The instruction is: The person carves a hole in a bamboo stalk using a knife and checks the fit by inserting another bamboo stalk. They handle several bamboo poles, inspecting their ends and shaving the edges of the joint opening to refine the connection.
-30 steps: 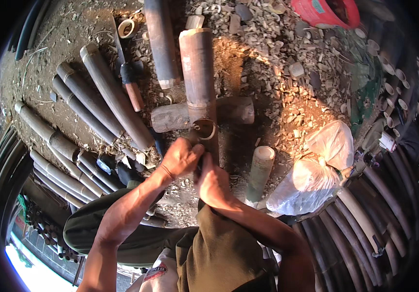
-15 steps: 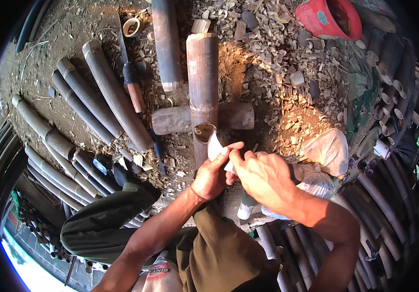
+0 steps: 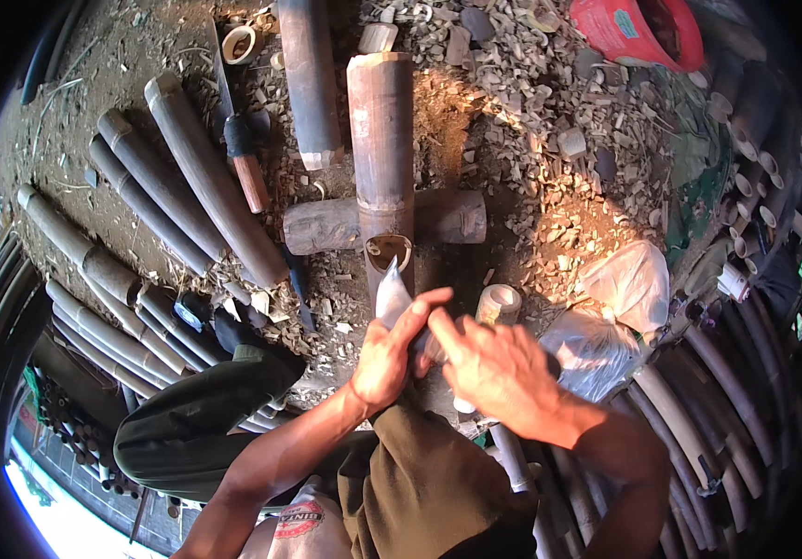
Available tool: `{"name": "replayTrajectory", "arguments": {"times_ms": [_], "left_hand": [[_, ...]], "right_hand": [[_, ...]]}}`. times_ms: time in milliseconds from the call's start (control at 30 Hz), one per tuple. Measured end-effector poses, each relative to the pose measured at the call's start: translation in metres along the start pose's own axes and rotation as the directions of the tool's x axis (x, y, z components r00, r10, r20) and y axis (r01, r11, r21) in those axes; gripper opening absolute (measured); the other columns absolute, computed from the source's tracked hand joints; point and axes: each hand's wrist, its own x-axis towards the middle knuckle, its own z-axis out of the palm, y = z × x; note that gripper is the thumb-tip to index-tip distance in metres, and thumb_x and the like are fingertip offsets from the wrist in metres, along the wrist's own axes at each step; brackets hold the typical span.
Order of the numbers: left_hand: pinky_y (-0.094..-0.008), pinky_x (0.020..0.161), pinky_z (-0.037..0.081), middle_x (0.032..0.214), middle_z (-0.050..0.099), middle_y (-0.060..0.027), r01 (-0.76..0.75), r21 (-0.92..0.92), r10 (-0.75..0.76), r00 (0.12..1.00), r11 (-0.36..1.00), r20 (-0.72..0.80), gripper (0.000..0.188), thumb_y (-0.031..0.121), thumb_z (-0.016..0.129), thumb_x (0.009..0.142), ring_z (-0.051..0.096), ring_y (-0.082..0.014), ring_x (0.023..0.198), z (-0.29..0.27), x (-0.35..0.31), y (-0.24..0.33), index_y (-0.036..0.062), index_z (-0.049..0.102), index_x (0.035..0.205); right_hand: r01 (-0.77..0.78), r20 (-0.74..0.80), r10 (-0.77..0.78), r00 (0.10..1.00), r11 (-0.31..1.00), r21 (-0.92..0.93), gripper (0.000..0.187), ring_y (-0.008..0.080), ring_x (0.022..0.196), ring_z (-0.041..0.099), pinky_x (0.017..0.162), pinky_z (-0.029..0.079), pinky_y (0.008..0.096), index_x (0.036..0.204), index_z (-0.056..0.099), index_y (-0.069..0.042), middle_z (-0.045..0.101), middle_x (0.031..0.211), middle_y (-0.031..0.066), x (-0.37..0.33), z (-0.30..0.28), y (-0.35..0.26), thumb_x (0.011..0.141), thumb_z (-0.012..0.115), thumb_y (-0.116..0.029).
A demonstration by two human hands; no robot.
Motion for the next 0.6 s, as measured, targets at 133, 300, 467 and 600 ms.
{"name": "replayTrajectory", "arguments": {"times_ms": [133, 300, 467, 600], "left_hand": [[-0.0256, 0.056, 0.042, 0.080, 0.057, -0.0008, 0.135, -0.545, -0.017, 0.976, 0.827, 0.216, 0.043, 0.033, 0.042, 0.103, 0.050, -0.0102, 0.062, -0.002, 0.038, -0.031, 0.0052, 0.050, 0.135], [-0.0258, 0.053, 0.042, 0.074, 0.060, -0.0024, 0.116, -0.446, -0.093, 0.993, 0.887, 0.074, 0.041, 0.032, 0.046, 0.102, 0.050, -0.0104, 0.057, -0.005, 0.027, -0.028, 0.0048, 0.054, 0.131], [-0.0235, 0.042, 0.033, 0.050, 0.047, 0.0018, 0.057, 0.298, -0.003, 0.984, 0.953, -0.178, 0.040, 0.033, 0.046, 0.100, 0.040, -0.0058, 0.042, -0.018, 0.007, 0.002, 0.0039, 0.066, 0.120], [-0.0222, 0.049, 0.037, 0.067, 0.055, 0.0025, -0.022, 0.079, 0.027, 0.997, 0.997, -0.070, 0.043, 0.040, 0.051, 0.100, 0.045, -0.0043, 0.054, -0.003, -0.007, 0.008, 0.0061, 0.062, 0.124]], "right_hand": [[0.123, 0.020, -0.122, 0.992, 0.969, -0.216, 0.034, 0.0311, 0.068, 0.066, 0.057, 0.051, 0.0404, 0.111, 0.057, 0.000, 0.063, 0.079, 0.0128, 0.025, -0.023, 0.020, 0.079, 0.059, -0.012], [0.189, 0.003, -0.189, 0.982, 0.981, -0.038, 0.036, 0.0384, 0.066, 0.063, 0.061, 0.051, 0.0477, 0.107, 0.053, -0.002, 0.062, 0.071, 0.0176, 0.031, -0.015, 0.026, 0.075, 0.065, -0.012], [-0.057, 0.038, 0.045, 0.998, 0.909, 0.412, 0.041, 0.0431, 0.071, 0.063, 0.059, 0.051, 0.0507, 0.111, 0.046, -0.001, 0.062, 0.074, 0.0246, 0.026, 0.036, 0.007, 0.077, 0.064, -0.013], [0.028, -0.049, -0.022, 0.999, 0.991, 0.128, 0.044, 0.0382, 0.067, 0.064, 0.059, 0.052, 0.0465, 0.116, 0.046, -0.006, 0.063, 0.080, 0.0154, 0.003, -0.001, -0.001, 0.080, 0.067, -0.017]]}}
